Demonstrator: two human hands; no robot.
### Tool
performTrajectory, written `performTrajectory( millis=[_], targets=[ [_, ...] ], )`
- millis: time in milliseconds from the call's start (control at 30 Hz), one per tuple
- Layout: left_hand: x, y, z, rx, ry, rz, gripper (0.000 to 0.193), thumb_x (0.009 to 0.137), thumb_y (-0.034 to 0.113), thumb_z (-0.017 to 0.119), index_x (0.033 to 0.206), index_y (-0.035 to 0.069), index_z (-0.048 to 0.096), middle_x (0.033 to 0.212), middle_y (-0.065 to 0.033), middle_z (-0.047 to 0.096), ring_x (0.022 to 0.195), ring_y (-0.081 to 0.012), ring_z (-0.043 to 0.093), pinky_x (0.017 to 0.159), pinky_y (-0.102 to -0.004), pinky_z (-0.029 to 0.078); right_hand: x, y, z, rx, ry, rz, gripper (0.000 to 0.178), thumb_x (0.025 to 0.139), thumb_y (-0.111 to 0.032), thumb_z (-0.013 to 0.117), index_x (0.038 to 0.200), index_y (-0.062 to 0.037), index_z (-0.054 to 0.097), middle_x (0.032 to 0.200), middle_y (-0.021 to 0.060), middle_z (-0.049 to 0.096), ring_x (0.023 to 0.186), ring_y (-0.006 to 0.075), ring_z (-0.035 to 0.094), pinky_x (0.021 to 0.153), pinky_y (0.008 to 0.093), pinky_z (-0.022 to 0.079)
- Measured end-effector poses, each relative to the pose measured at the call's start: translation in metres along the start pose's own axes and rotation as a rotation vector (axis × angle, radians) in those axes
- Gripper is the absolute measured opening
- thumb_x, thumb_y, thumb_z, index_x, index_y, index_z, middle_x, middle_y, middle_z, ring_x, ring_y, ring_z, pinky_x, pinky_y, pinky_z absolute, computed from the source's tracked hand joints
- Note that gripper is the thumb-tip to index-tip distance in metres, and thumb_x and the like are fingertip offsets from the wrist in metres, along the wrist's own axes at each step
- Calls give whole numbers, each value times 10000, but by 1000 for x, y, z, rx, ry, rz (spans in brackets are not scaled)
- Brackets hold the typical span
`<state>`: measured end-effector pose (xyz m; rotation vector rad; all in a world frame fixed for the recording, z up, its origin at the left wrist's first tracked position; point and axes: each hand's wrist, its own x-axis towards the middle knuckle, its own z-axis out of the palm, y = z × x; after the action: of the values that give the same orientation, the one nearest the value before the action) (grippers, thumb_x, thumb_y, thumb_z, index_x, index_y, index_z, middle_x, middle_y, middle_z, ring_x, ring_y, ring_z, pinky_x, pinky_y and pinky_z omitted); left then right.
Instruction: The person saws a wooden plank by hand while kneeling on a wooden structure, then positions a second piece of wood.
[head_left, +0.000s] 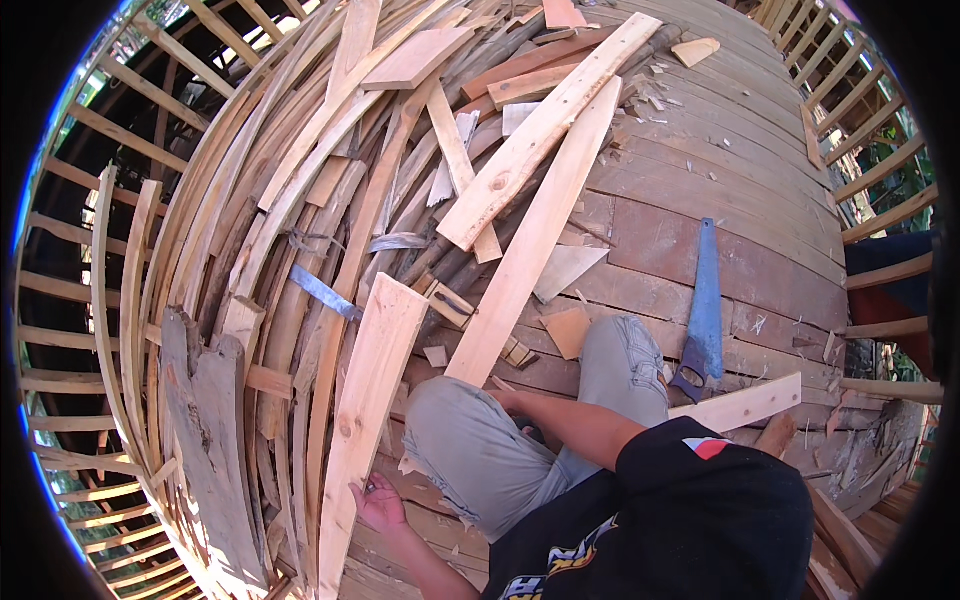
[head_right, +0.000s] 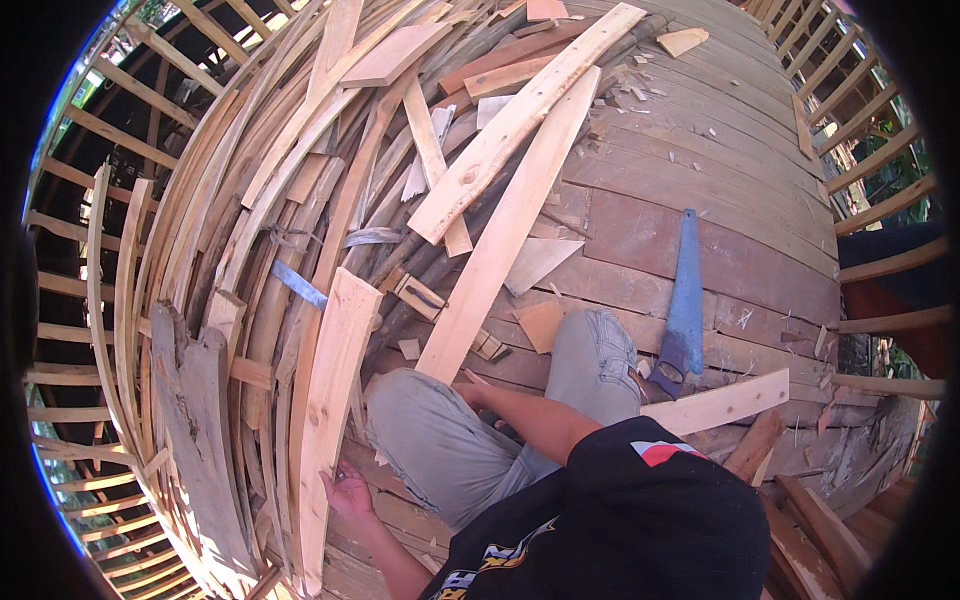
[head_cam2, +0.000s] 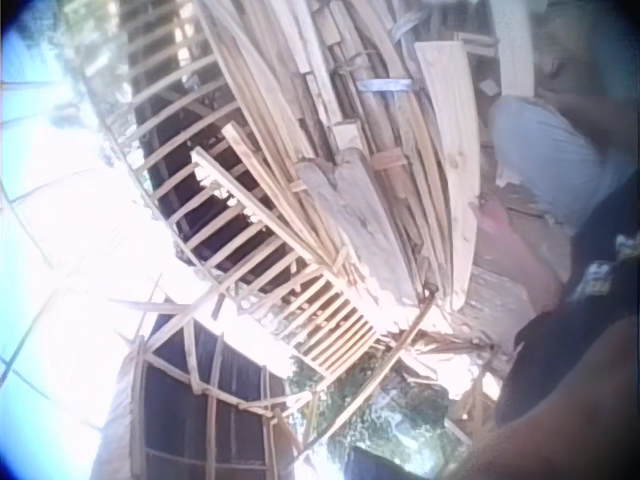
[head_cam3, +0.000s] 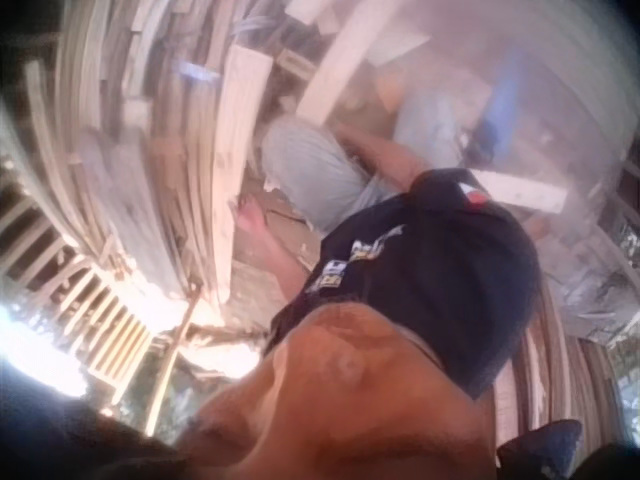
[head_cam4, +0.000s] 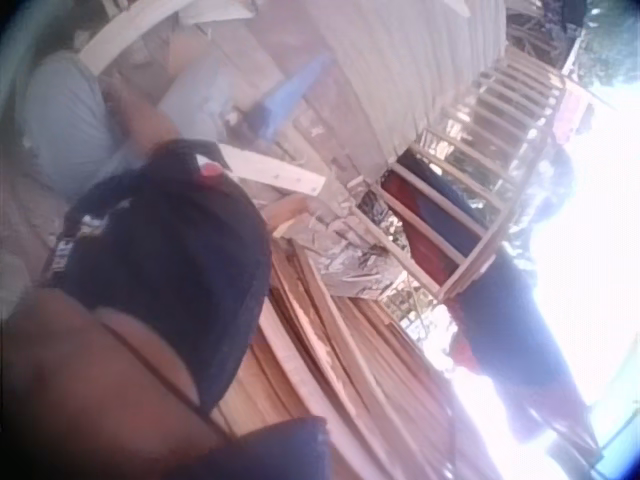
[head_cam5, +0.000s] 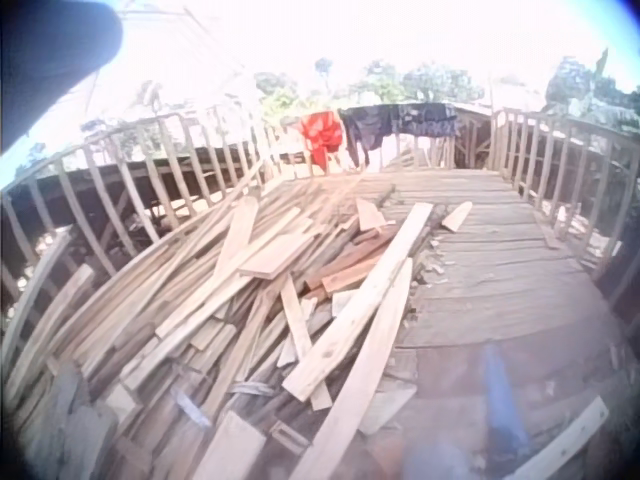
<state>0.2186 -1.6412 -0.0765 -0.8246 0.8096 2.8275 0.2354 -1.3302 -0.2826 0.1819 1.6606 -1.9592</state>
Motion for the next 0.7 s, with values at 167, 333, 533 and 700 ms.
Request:
performTrajectory(
  millis=[167, 333, 533, 700],
  targets=[
    [6, -15, -38, -37, 88, 36, 260, 926, 238, 610, 1076, 25, 597, 1001, -106, 662, 960, -225, 616, 913, -388, 491, -43, -124, -43, 271, 204, 257, 390, 961, -388, 500, 1042, -31, 633, 950, 61, 658, 820, 153, 621, 681, 326, 519],
    [28, -68, -36, -45, 29, -51, 259, 931, 260, 602, 1056, 32, 590, 999, -106, 650, 992, -237, 607, 960, -402, 468, -56, -178, -77, 496, 58, 35, 663, 932, -580, 443, 1290, -23, 463, 1133, 123, 609, 991, 212, 602, 880, 364, 477],
    [25, -138, -39, 14, -9, -280, 354, 941, 285, 587, 1165, 18, 528, 1157, -136, 596, 1054, -258, 577, 942, -418, 482, -40, -189, -57, 715, 317, -85, 496, 954, -316, 551, 1336, -36, 403, 1277, 141, 525, 1167, 280, 531, 1004, 451, 430],
    [8, -140, -54, 217, -106, -300, 409, 959, 330, 543, 1238, 34, 492, 1247, -158, 558, 1087, -279, 566, 939, -419, 474, -36, -161, -87, 692, 326, -102, 542, 936, -342, 573, 1350, -30, 414, 1304, 167, 521, 1199, 295, 518, 1030, 449, 413]
  ],
)
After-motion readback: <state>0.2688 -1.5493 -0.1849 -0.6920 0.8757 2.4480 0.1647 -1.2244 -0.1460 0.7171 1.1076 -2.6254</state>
